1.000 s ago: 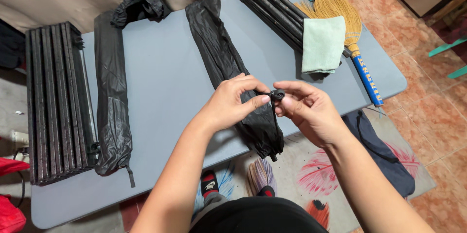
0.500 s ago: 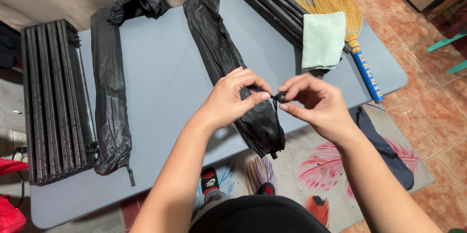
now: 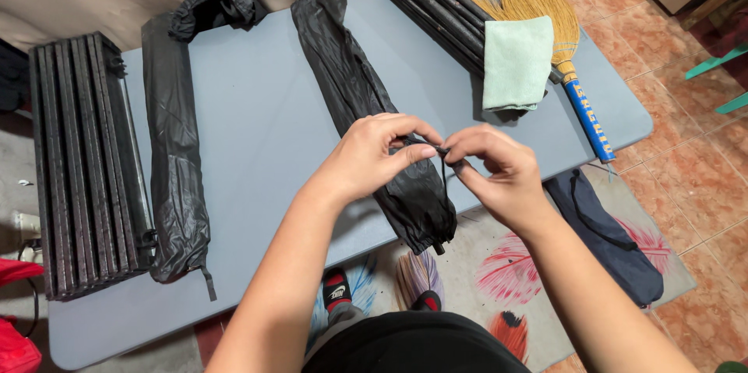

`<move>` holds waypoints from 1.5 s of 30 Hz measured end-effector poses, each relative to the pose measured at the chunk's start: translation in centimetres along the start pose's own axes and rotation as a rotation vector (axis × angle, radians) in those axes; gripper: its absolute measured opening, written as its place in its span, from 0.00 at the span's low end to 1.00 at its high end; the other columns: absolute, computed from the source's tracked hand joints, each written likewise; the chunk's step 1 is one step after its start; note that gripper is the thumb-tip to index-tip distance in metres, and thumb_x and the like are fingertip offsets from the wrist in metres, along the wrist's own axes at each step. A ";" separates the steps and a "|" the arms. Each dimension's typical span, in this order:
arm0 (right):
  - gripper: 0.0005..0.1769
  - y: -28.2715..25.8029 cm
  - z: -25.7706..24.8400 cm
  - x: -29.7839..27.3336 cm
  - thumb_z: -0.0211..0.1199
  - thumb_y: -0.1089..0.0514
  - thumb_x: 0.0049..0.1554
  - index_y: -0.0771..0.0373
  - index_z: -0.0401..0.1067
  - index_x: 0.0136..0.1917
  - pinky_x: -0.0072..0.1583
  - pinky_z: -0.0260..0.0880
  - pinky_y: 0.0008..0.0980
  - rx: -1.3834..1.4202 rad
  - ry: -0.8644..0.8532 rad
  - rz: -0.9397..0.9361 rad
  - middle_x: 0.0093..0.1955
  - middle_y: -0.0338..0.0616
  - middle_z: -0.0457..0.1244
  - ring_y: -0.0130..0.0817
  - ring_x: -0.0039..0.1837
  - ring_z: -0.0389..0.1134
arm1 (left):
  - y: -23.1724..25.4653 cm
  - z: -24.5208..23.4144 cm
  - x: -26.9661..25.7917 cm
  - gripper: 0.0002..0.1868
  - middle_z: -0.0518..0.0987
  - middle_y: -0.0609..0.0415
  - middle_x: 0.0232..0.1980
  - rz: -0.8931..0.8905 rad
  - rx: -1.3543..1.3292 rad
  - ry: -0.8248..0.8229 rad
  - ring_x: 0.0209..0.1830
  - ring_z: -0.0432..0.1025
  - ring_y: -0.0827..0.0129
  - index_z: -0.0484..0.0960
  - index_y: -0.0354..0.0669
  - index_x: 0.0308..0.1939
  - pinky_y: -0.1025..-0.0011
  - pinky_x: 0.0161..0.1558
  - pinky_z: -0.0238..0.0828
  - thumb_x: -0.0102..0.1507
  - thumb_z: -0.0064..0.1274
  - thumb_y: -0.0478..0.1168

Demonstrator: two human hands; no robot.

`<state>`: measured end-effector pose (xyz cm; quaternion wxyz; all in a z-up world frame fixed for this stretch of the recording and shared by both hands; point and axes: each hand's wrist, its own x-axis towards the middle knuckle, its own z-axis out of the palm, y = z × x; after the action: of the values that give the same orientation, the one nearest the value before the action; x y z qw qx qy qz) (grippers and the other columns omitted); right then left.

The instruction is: The person inserts metal poles into a black fabric sleeve, secures it with a drawstring, then unfolds a metal tripod and wipes its legs and joints with a light green cloth. The person handles the tripod one leg at a time, rotating it to clean different sections.

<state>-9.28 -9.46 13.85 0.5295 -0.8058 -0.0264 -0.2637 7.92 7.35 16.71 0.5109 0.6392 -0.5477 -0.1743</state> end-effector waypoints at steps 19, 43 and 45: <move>0.11 -1.9 1.1 1.0 0.66 0.63 0.61 0.70 0.78 0.56 0.52 0.68 0.25 0.064 0.148 0.464 0.48 0.42 0.72 0.23 0.49 0.68 | 0.5 0.5 1.4 0.09 0.76 0.52 0.34 0.195 0.165 0.105 0.38 0.70 0.58 0.79 0.41 0.41 0.64 0.43 0.67 0.67 0.56 0.43; 0.12 0.6 -0.4 -2.2 0.57 0.59 0.64 0.71 0.70 0.42 0.45 0.56 0.27 0.464 0.044 0.238 0.39 0.40 0.60 0.28 0.40 0.55 | 2.9 -2.2 0.4 0.12 0.75 0.53 0.24 -0.228 0.088 -0.116 0.23 0.62 0.72 0.87 0.46 0.42 0.70 0.28 0.63 0.61 0.61 0.48; 0.12 0.6 -0.1 -2.0 0.56 0.58 0.64 0.71 0.71 0.45 0.44 0.58 0.27 0.416 0.059 0.238 0.42 0.39 0.61 0.27 0.41 0.57 | 2.8 -2.2 0.3 0.11 0.79 0.54 0.27 -0.138 0.096 -0.118 0.24 0.66 0.70 0.87 0.47 0.43 0.71 0.29 0.65 0.61 0.61 0.47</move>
<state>-10.79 -9.31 12.47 0.7120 -0.6688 0.0305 -0.2115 8.29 8.47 20.11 0.4335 0.6877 -0.5392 -0.2200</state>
